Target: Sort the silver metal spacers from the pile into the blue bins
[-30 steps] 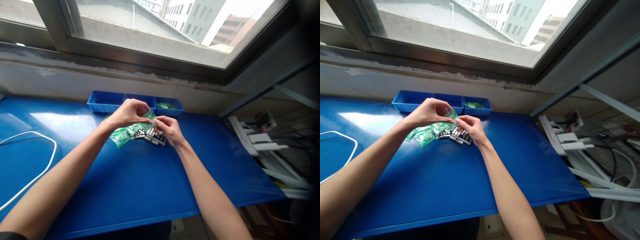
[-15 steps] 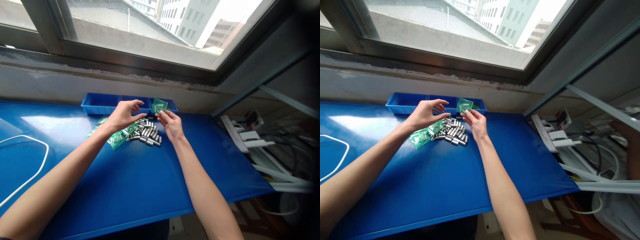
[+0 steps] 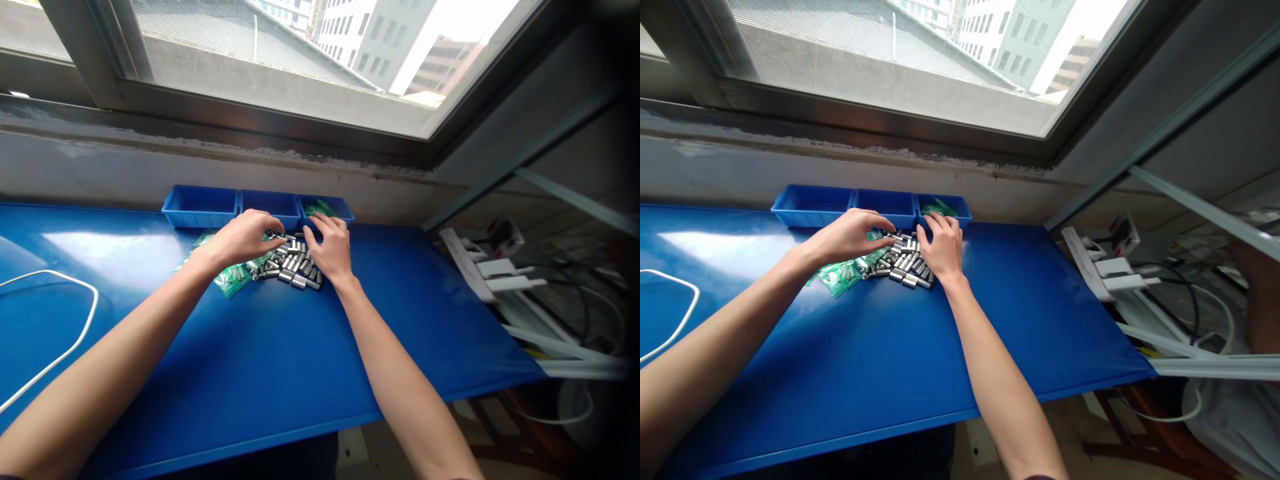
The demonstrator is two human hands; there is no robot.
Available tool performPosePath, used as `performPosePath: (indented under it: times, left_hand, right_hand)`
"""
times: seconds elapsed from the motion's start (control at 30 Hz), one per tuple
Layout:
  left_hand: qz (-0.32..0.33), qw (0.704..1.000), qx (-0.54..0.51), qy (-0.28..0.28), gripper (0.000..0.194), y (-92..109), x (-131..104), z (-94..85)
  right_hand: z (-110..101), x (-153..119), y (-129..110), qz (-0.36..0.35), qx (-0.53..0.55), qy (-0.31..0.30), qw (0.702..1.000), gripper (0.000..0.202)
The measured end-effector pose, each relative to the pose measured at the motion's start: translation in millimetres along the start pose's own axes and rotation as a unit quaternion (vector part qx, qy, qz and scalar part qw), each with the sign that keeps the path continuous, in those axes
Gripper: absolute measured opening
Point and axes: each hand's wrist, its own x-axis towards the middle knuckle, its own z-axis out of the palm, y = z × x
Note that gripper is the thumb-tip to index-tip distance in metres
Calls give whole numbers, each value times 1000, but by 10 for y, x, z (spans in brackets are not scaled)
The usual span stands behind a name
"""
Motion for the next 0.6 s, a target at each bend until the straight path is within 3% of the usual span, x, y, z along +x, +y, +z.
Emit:
performPosePath:
  times: [0.2, 0.4, 0.53, 0.6]
  left_hand:
    - [1, 998, -2, -58, 37, -18, -30, -50]
    - [10, 998, -18, -61, 36, -74, -50, -195]
    - [-79, 993, 5, -85, 37, -230, -156, -493]
    - [-136, 985, 35, -100, 43, -314, -244, -638]
  right_hand:
    - [44, 18, 44, 24, -37, -4, 999, 42]
    - [36, 11, 62, -46, 10, -32, 998, 41]
    - [-41, -28, -167, -119, 23, -41, 992, 34]
    - [-72, -58, -358, -160, 50, -81, 983, 31]
